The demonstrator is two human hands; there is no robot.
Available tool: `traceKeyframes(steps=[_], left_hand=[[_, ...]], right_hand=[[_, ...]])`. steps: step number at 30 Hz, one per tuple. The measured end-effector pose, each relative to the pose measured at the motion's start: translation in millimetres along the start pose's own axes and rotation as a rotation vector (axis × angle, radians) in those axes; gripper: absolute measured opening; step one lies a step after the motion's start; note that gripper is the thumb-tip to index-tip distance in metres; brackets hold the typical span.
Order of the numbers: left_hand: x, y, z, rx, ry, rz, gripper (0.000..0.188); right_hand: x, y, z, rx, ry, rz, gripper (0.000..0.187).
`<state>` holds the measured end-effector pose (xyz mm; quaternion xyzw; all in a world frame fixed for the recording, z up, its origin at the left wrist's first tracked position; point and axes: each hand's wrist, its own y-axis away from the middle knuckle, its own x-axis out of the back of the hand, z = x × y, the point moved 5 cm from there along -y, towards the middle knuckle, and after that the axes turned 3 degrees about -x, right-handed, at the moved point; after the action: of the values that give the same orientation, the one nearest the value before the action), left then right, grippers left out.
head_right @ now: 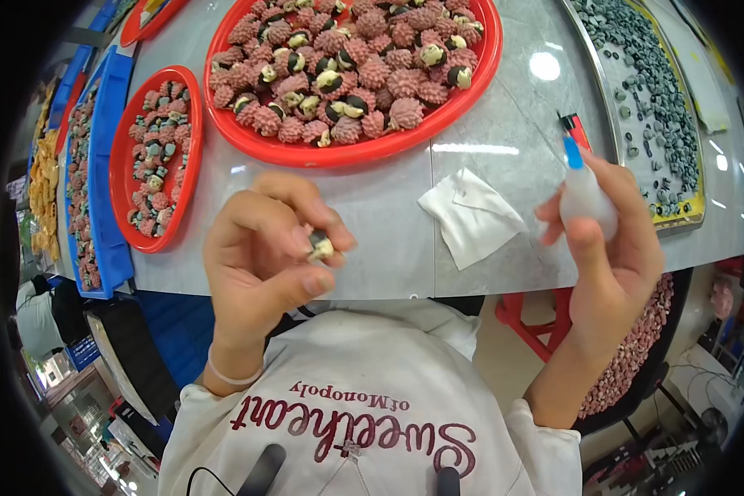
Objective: The person assembles small plastic figurines by applying glue from a bottle to the figurine heads and attaching them to the figurine bodies.
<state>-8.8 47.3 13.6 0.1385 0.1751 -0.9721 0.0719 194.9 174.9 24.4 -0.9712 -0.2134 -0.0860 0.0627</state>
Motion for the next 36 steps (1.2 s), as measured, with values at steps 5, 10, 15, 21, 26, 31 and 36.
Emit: traceKeyframes(steps=[5, 10, 15, 21, 26, 31, 36], left_hand=[[-3, 6, -19, 0.114, 0.175, 0.138, 0.025], [-6, 8, -26, 0.25, 0.171, 0.191, 0.033], [-4, 8, -30, 0.31, 0.207, 0.206, 0.035], [-5, 8, -30, 0.289, 0.219, 0.205, 0.035], [-4, 6, -29, 0.301, 0.203, 0.227, 0.036], [-4, 5, -32, 0.308, 0.221, 0.232, 0.035], [-5, 5, -32, 0.338, 0.226, 0.208, 0.034]], right_hand=[[8, 14, -14, 0.046, 0.023, 0.0, 0.055], [0, 13, -25, 0.102, -0.047, -0.04, 0.05], [-12, 11, -30, 0.088, -0.036, -0.104, 0.048], [-38, 6, -36, 0.11, 0.102, -0.177, 0.051], [-38, 14, -39, 0.236, 0.207, 0.049, 0.053], [-34, 21, -53, 0.391, 0.366, -0.021, 0.049], [-31, 31, -68, 0.592, 0.564, -0.105, 0.043]])
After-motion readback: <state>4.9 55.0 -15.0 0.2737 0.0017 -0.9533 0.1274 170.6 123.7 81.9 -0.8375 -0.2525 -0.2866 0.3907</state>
